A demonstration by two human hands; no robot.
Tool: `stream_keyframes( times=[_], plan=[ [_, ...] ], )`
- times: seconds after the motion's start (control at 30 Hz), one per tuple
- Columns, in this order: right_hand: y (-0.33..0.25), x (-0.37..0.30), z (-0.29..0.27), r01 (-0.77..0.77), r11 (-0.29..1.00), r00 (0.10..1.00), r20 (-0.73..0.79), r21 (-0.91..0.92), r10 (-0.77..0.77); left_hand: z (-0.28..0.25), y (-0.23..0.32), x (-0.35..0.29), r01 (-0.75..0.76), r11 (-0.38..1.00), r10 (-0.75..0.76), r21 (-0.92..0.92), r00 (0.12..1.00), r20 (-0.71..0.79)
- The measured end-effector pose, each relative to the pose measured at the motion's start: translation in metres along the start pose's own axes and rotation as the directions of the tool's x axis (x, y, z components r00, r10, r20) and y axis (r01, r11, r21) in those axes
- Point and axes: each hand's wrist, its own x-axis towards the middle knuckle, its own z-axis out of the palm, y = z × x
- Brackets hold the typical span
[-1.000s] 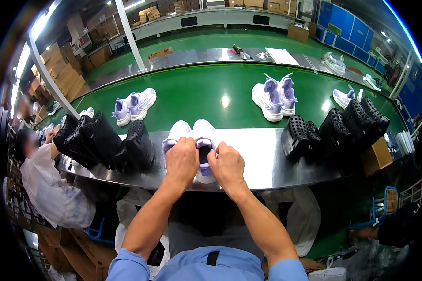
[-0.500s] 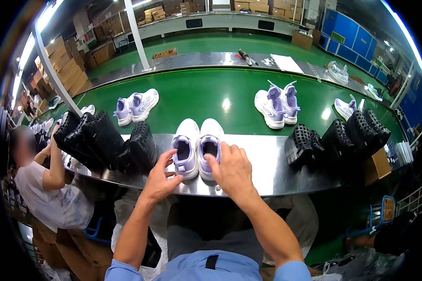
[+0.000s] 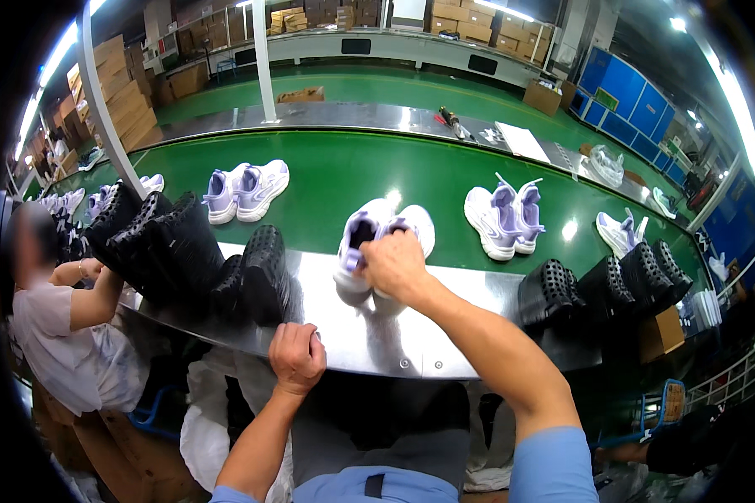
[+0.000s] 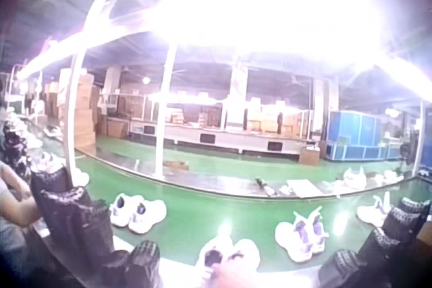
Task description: The person is assembling shoes by inserting black plastic components into the interior of white and purple sneakers. They use their hands to position and press the components into place while the shoes are on a workbench.
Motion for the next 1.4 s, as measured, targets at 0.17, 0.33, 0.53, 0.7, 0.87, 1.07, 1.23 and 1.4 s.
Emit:
stream_keyframes(
  times=[0.17, 0.33, 0.53, 0.7, 0.87, 1.07, 1.23, 1.4],
  plan=[
    [0.073, 0.064, 0.016, -0.066, 0.994, 0.995, 0.073, -0.086, 0.072, 0.005, 0.014, 0.005, -0.030, 0.999, 0.030, -0.022, 0.999, 0.013],
    [0.072, 0.087, 0.042, -0.057, 0.996, 0.994, -0.099, -0.075, 0.049, 0.006, 0.013, 0.002, -0.022, 1.000, 0.022, -0.017, 0.999, 0.024],
    [0.186, 0.050, 0.008, -0.651, 0.759, 0.721, -0.328, -0.019, 0.611, 0.013, 0.014, 0.001, -0.030, 1.000, 0.031, -0.005, 0.999, 0.013],
    [0.282, -0.014, -0.008, -0.864, 0.490, 0.461, 0.210, -0.117, 0.862, 0.010, 0.014, 0.001, -0.041, 0.999, 0.041, 0.009, 0.998, 0.042],
    [0.313, -0.022, 0.023, -0.820, 0.555, 0.495, 0.312, -0.139, 0.811, 0.005, 0.017, 0.001, -0.035, 0.999, 0.035, -0.015, 0.998, 0.044],
    [0.276, -0.005, 0.001, -0.708, 0.706, 0.665, 0.338, 0.000, 0.666, 0.005, 0.018, 0.001, -0.035, 0.999, 0.035, 0.006, 0.998, 0.054],
    [0.163, -0.044, -0.051, -0.669, 0.743, 0.693, 0.358, -0.005, 0.626, 0.005, 0.012, 0.002, 0.025, 1.000, -0.023, -0.019, 0.997, 0.077],
    [0.063, -0.104, -0.066, -0.602, 0.799, 0.755, 0.322, -0.005, 0.571, 0.003, 0.053, 0.035, 0.240, 0.954, -0.174, -0.180, 0.932, 0.319]
  ],
)
